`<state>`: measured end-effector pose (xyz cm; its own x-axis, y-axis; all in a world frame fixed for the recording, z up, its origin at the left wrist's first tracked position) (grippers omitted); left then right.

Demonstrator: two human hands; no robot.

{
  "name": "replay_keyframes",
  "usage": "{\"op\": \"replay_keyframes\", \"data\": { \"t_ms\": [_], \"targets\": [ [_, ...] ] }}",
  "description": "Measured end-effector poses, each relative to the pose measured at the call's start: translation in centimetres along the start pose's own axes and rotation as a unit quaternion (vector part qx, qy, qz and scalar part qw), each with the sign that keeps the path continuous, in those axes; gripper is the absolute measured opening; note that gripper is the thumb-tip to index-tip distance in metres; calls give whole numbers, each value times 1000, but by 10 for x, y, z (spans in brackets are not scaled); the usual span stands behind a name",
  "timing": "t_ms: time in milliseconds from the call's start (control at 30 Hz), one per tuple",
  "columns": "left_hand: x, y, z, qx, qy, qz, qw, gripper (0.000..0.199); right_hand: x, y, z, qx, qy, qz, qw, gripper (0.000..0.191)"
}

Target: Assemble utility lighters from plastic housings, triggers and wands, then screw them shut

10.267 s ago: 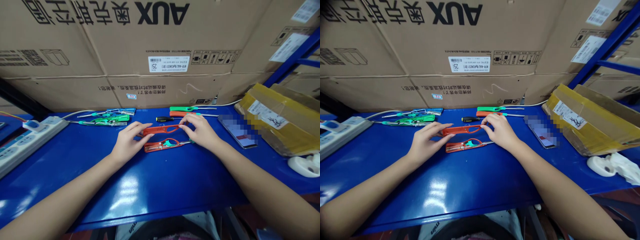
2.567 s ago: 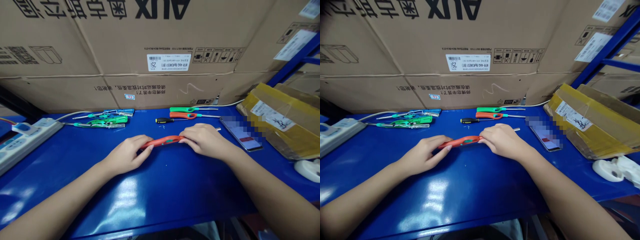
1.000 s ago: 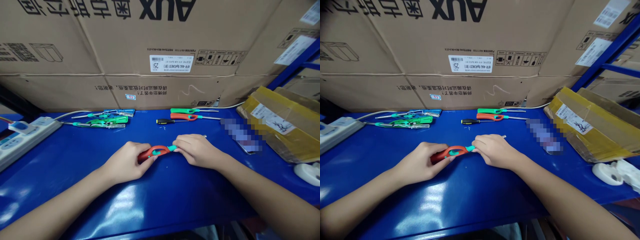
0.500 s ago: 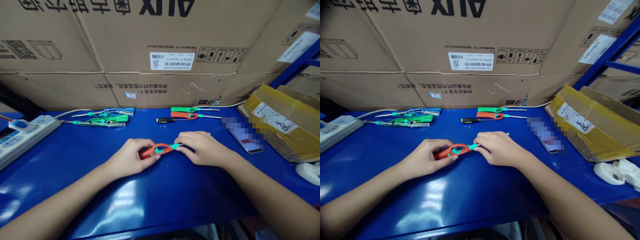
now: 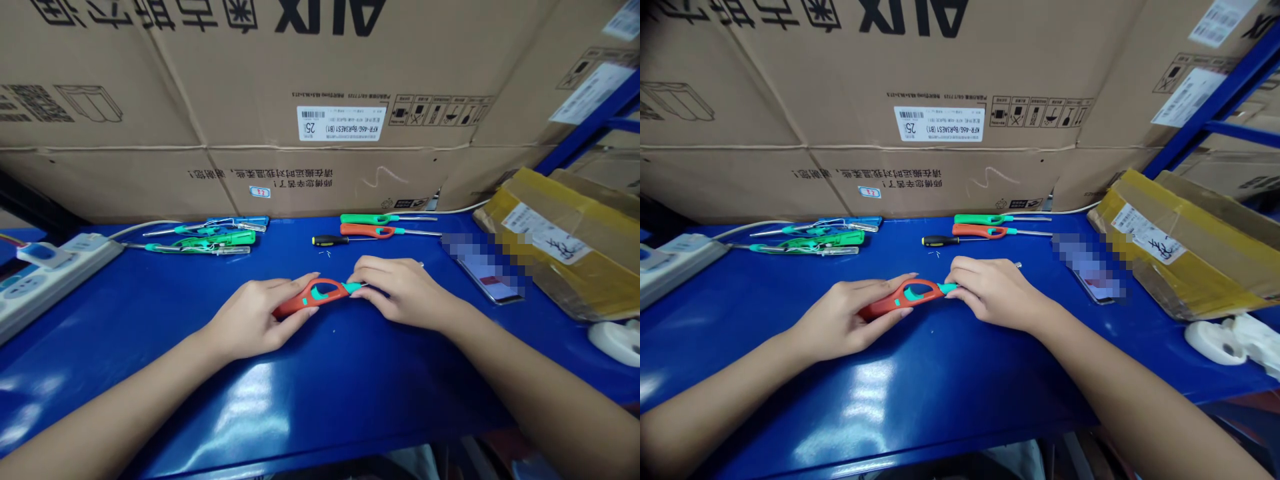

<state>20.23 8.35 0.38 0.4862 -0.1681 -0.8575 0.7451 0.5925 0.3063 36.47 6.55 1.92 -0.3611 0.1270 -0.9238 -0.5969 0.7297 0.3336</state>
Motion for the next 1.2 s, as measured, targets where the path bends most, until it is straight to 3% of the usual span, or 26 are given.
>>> {"op": "replay_keyframes", "data": {
  "t_ms": [467, 667, 867, 1200],
  "targets": [
    [5, 3, 0, -29, -65, -19, 997, 39, 7, 1, 1, -6, -6, -4, 1000, 18],
    [0, -1, 5, 33, 52, 48, 997, 43, -5, 2, -3, -17, -37, 23, 999, 20],
    [-17, -5, 26, 129, 157, 128, 971, 39, -26, -3, -14, -52, -65, 73, 994, 20],
    [-22, -6, 38, 156, 190, 140, 959, 41, -29, -5, -18, -34, -96, 36, 994, 23]
  ]
}}
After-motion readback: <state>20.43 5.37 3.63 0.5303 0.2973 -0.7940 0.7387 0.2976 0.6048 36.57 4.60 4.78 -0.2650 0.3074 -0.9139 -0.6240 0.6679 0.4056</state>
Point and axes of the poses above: each hand's wrist, its own y-axis towards the middle knuckle, its own x-axis out of the palm, z = x × y, the point moved 9 cm from there along y, towards the middle knuckle
